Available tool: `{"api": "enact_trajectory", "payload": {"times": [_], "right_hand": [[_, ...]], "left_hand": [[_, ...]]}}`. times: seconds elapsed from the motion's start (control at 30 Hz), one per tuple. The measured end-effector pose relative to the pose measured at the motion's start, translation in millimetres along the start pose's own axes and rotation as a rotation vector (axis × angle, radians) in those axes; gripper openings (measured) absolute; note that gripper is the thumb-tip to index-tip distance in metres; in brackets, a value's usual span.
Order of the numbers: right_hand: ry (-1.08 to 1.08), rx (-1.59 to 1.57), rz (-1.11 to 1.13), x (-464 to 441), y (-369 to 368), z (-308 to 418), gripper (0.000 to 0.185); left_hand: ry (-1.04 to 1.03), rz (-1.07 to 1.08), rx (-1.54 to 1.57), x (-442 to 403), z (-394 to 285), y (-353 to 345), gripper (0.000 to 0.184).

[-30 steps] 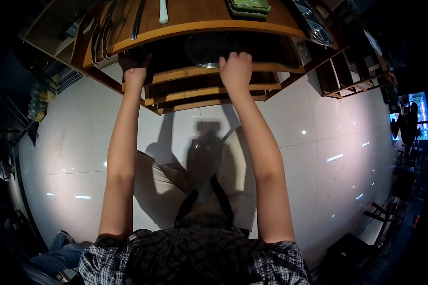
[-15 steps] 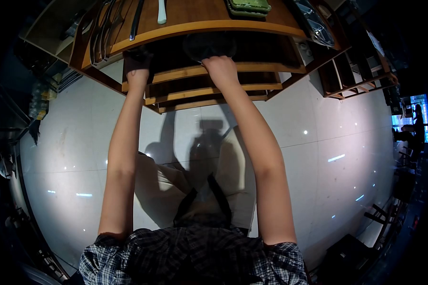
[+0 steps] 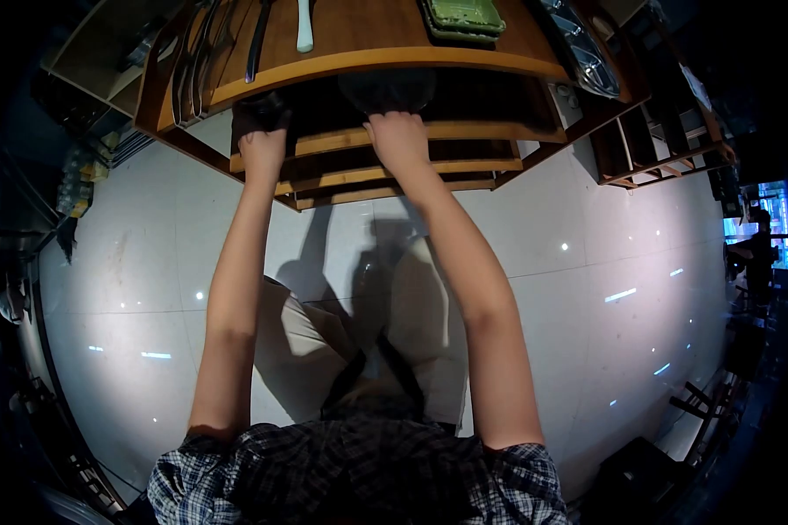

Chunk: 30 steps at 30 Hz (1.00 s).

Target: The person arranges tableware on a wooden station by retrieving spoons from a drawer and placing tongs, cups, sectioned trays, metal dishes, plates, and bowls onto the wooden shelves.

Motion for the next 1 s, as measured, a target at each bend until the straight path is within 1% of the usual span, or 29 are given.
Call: {"api": "enact_trajectory", "payload": {"times": [0.03, 0.07, 0.1, 0.13, 0.17, 0.2, 0.27, 0.3, 0.33, 0.4, 0.47, 0.5, 0.53, 0.57, 0.6, 0.67, 0.73, 0.77, 0.83, 0.87, 0.93, 0.97, 1.0], "right_hand": [[-0.001, -0.058, -0.139, 6.4, 9.7, 4.2, 0.021], [-0.034, -0.108, -0.093, 12.1, 11.6, 5.6, 0.019], [-0.058, -0.109, -0.180, 17.7, 23.5, 10.0, 0.020], [-0.082, -0.111, -0.269, 26.2, 30.7, 13.7, 0.022], [-0.092, -0.136, -0.223, 32.7, 32.4, 16.6, 0.024], [-0.103, -0.160, -0.181, 40.6, 36.8, 19.2, 0.028], [-0.136, -0.262, -0.114, 68.8, 42.8, 27.7, 0.029], [-0.180, -0.367, -0.045, 84.0, 44.8, 31.0, 0.029], [-0.220, -0.471, 0.024, 98.5, 49.4, 35.0, 0.028], [-0.207, -0.578, 0.070, 124.0, 69.5, 43.8, 0.025], [-0.318, -0.631, 0.349, 131.6, 107.9, 44.5, 0.023], [-0.343, -0.625, 0.398, 136.1, 122.4, 44.0, 0.021], [-0.368, -0.622, 0.454, 142.0, 136.1, 45.0, 0.019], [-0.364, -0.626, 0.461, 145.5, 153.5, 45.5, 0.019], [-0.403, -0.650, 0.455, 147.6, 172.0, 41.4, 0.017], [-0.439, -0.678, 0.446, 142.5, 210.0, 38.3, 0.016], [-0.422, -0.663, 0.338, 125.5, 255.8, 31.0, 0.015], [-0.417, -0.663, 0.334, 117.0, 272.4, 27.6, 0.015], [-0.500, -0.756, 0.431, 102.2, 297.1, 21.7, 0.016], [-0.501, -0.757, 0.433, 91.0, 317.8, 22.3, 0.016], [-0.638, -0.833, 0.521, 69.5, 344.1, 15.4, 0.017], [-0.642, -0.835, 0.527, 62.8, 355.1, 15.8, 0.017], [-0.613, -0.821, 0.477, 55.7, 365.9, 14.7, 0.018]], "left_hand": [[-0.032, 0.026, -0.058, 1.7, 3.5, -2.9, 0.055], [-0.048, 0.085, -0.146, 12.0, -2.1, -0.3, 0.047], [-0.094, 0.079, -0.106, 19.8, -8.7, 6.8, 0.045], [-0.116, 0.004, -0.089, 30.8, -19.5, 19.2, 0.042], [-0.147, 0.000, -0.046, 39.7, -33.8, 34.6, 0.039], [-0.131, 0.073, 0.048, 45.2, -48.6, 49.9, 0.036], [-0.123, 0.202, 0.085, 60.6, -60.6, 68.8, 0.030], [-0.127, 0.274, 0.100, 70.1, -64.9, 79.6, 0.028], [-0.186, 0.313, 0.179, 76.6, -71.9, 95.2, 0.022], [-0.156, 0.323, 0.173, 81.6, -87.3, 133.0, 0.018], [-0.061, 0.275, 0.189, 83.7, -91.2, 165.5, 0.014], [-0.060, 0.272, 0.191, 80.1, -99.8, 178.2, 0.014], [0.043, 0.258, 0.229, 76.4, -101.8, 194.4, 0.012], [0.147, 0.242, 0.263, 71.5, -103.3, 208.8, 0.011], [0.152, 0.239, 0.256, 63.5, -114.0, 221.5, 0.011], [0.329, 0.243, 0.358, 49.1, -125.2, 241.5, 0.009], [0.354, 0.232, 0.380, 31.7, -142.3, 254.4, 0.009], [0.398, 0.257, 0.422, 23.3, -148.9, 256.4, 0.009], [0.455, 0.310, 0.473, 1.2, -171.5, 264.6, 0.010], [0.456, 0.311, 0.472, -11.0, -188.1, 273.8, 0.010], [0.479, 0.426, 0.570, -35.4, -222.5, 279.7, 0.010], [0.484, 0.431, 0.566, -45.8, -232.8, 289.2, 0.010], [0.452, 0.505, 0.535, -54.0, -245.6, 293.4, 0.010]]}}
Point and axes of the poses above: each hand's wrist, its own x-axis away from the middle knuckle, its own y-axis out of the back of the hand, z = x × y, the point moved 8 cm from there along -x, towards the middle knuckle, and after that the axes turned 8 degrees about x, right-handed, at the moved point
